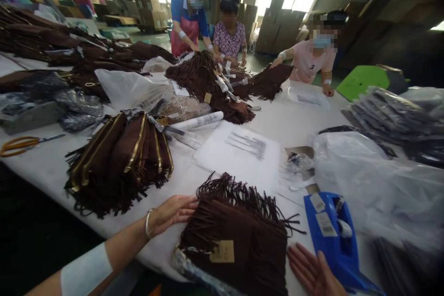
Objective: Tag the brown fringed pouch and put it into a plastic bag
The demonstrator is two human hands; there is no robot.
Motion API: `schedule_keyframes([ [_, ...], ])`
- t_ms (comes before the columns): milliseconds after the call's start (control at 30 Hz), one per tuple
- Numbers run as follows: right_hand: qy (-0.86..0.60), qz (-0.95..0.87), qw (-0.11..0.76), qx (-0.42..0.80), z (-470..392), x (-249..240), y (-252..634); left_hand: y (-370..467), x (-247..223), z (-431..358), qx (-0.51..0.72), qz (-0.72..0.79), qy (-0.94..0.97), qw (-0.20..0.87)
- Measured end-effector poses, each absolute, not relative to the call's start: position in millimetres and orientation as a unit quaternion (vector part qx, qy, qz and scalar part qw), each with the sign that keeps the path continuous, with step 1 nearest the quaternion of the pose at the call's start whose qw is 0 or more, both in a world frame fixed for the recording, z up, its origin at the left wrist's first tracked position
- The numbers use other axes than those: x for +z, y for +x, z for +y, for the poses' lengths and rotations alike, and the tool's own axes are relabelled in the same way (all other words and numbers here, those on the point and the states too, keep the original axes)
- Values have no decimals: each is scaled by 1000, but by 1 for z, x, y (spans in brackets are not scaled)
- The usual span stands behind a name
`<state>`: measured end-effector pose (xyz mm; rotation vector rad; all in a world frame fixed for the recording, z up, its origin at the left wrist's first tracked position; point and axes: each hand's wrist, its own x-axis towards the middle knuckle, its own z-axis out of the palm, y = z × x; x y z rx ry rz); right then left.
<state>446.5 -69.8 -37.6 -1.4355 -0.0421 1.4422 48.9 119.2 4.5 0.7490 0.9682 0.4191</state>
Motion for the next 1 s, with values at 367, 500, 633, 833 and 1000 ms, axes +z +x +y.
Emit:
schedule_keyframes([
  [367,-372,0,364,854,58,0,417,107,-22,202,5,273,202,940],
  [500,-356,-35,329,874,77,-15,419,140,-32,220,-70,252,201,944],
  [633,-381,-114,316,861,90,-14,420,164,-30,233,-120,223,286,924],
  [833,-505,-511,267,642,66,28,410,150,23,191,-96,119,648,746],
  [1000,-474,-801,216,296,-1,-13,380,122,44,115,-9,65,864,499],
])
